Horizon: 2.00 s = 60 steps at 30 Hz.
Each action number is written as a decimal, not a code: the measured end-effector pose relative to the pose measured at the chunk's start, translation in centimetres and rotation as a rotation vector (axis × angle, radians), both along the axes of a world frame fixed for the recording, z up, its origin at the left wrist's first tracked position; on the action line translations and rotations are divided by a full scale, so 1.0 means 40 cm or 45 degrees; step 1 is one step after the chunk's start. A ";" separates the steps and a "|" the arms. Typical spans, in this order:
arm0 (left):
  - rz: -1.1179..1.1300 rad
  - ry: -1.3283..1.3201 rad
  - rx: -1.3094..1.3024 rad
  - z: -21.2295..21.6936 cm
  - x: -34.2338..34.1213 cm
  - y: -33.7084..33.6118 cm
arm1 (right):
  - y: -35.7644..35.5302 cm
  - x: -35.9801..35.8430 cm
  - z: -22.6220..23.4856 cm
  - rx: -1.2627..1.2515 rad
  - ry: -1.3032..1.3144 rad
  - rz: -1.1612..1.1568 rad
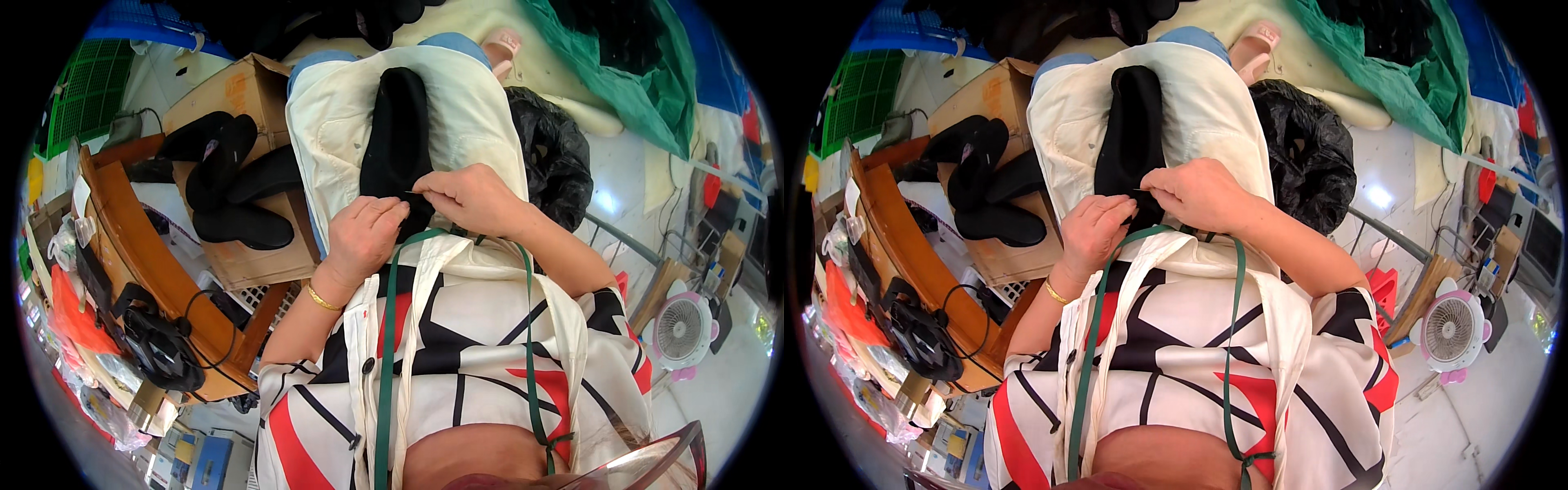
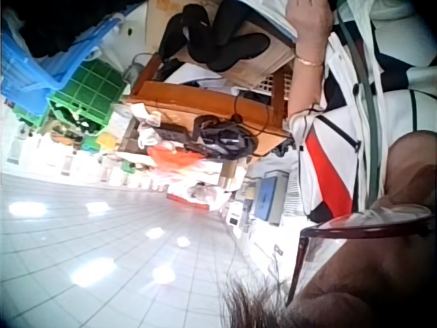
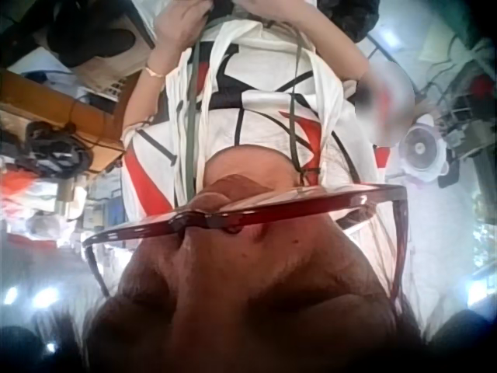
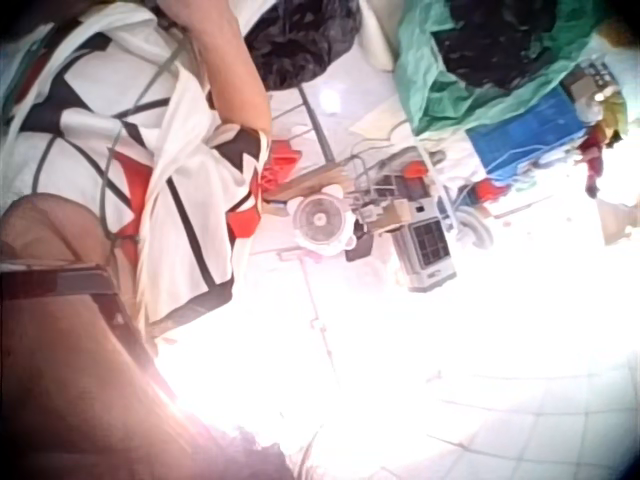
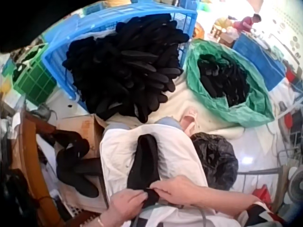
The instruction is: The person sits on the floor in a workshop and sews a black shoe sole using a needle and thread. They repeatedly pull the thread through the sole, adjust the shoe, and continue stitching. The person occasionally picks up new soles from a nearby blue crate and places finished ones aside.
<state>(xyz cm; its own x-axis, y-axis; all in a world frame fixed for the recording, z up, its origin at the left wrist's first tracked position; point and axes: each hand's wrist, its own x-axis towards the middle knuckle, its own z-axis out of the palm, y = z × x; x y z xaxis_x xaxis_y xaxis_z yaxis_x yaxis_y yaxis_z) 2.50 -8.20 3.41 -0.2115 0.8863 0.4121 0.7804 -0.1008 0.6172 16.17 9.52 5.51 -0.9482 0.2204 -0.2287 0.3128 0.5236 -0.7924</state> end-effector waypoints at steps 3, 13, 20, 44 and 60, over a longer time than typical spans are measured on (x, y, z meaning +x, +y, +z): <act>0.008 0.010 0.004 -0.002 0.002 -0.002 | 0.000 -0.004 0.005 0.006 0.009 0.018; 0.026 -0.014 0.019 -0.013 0.005 -0.008 | -0.004 -0.021 -0.011 -0.180 -0.094 -0.040; 0.067 -0.087 0.000 -0.027 0.013 -0.016 | -0.018 -0.021 -0.045 -0.393 -0.229 -0.086; -0.107 0.300 -0.051 0.017 0.027 -0.011 | 0.050 -0.148 0.004 0.012 -0.221 0.657; 0.109 0.250 -0.149 0.013 0.022 0.013 | -0.038 -0.102 -0.099 -0.257 0.756 -0.158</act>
